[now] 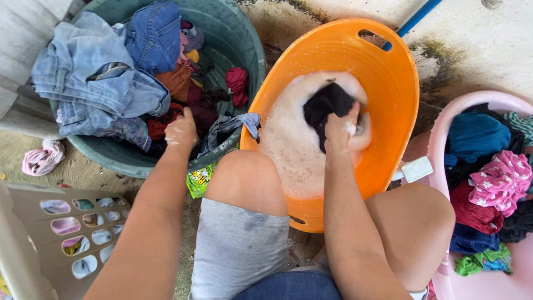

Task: The person washes clothes by hand in a basin of soapy water, scrubbing different garments and adding more items from a pile.

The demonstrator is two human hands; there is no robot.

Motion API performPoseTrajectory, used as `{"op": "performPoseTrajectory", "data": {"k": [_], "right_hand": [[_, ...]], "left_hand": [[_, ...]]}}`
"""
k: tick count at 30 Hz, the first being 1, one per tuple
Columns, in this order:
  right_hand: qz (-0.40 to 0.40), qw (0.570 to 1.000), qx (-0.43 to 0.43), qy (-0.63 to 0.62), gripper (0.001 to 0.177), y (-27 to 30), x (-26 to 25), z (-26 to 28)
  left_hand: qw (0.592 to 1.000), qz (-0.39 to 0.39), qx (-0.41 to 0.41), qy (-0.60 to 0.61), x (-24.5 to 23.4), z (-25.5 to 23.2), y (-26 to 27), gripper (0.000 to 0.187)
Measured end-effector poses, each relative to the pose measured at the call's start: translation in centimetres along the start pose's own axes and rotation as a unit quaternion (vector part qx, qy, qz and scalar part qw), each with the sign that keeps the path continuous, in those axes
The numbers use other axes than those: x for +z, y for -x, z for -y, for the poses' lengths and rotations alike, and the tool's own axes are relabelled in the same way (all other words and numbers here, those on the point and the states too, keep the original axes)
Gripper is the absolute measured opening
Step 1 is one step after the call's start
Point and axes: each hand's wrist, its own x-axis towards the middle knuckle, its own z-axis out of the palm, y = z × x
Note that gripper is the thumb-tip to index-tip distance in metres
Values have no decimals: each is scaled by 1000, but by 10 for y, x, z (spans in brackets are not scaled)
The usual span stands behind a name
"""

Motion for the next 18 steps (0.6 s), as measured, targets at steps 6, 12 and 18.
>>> {"op": "performPoseTrajectory", "data": {"k": [6,12,18], "right_hand": [[299,940,-52,-156,50,33,34,39],[518,763,124,-366,66,105,37,107],[451,734,89,-500,69,62,-8,118]], "left_hand": [[978,-34,32,203,-47,10,-7,30],[799,-135,387,440,-136,-42,30,33],[721,51,344,600,-151,-65,-10,53]]}}
